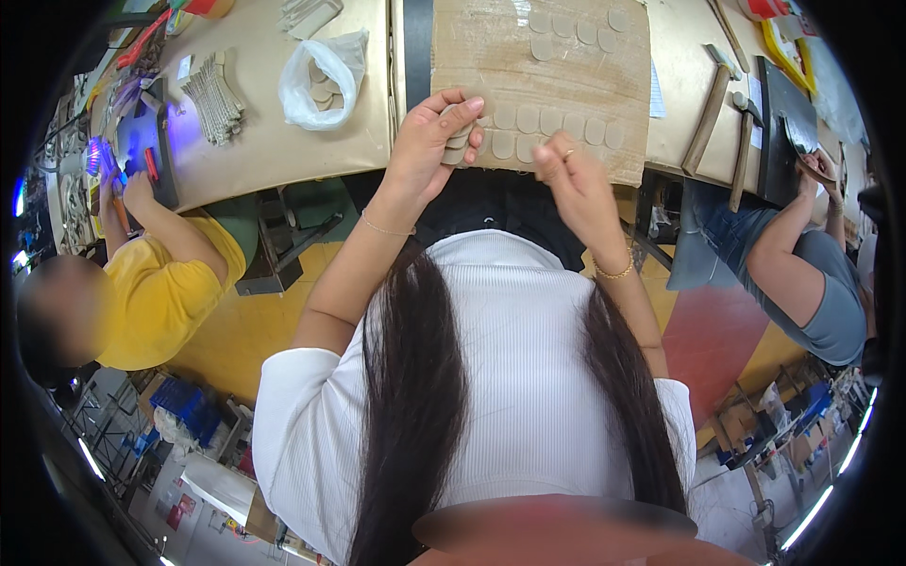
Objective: The person unpacks small flat craft pieces from a plastic bag and arranges them in neat rows on a wooden board. They handle the pieces one by one, placing them in a grid pattern across the surface.
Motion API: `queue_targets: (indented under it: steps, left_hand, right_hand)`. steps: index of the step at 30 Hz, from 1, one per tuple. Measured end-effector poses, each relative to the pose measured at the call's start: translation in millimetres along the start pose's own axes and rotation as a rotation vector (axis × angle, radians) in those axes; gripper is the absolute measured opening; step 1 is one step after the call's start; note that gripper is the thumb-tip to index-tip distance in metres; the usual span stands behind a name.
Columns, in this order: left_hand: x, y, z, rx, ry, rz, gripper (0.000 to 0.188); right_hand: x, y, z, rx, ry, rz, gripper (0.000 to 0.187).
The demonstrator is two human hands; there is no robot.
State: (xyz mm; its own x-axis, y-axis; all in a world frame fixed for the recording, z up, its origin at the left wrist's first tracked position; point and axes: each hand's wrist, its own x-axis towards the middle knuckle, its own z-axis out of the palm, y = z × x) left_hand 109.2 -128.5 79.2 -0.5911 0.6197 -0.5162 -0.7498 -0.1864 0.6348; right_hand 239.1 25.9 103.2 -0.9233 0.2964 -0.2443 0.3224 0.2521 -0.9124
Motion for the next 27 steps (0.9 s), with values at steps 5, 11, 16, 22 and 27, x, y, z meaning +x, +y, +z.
queue_targets:
  steps: [5,11,16,22,27]
  left_hand:
    - [0.1,1.8,1.8,0.017,-0.003,-0.005,0.011]
    - [5.0,1.7,1.1,-0.024,-0.028,0.014,0.015]
    - [5.2,2.1,0.9,-0.023,-0.030,0.011,0.015]
    - [5.9,2.6,0.7,0.012,0.007,-0.005,0.009]
    - [7.3,2.1,-2.8,-0.007,0.008,-0.003,0.014]
  right_hand:
    - [-10.1,1.7,-35.4,-0.249,0.000,-0.068,0.021]
    - [-22.4,13.8,-54.1,-0.211,0.181,0.017,0.009]
    - [-25.0,31.1,-70.6,-0.118,0.343,0.204,0.017]
    - [-20.2,49.7,-76.0,-0.129,0.377,0.276,0.020]
    - [-18.6,54.7,-74.5,-0.031,0.355,0.298,0.019]
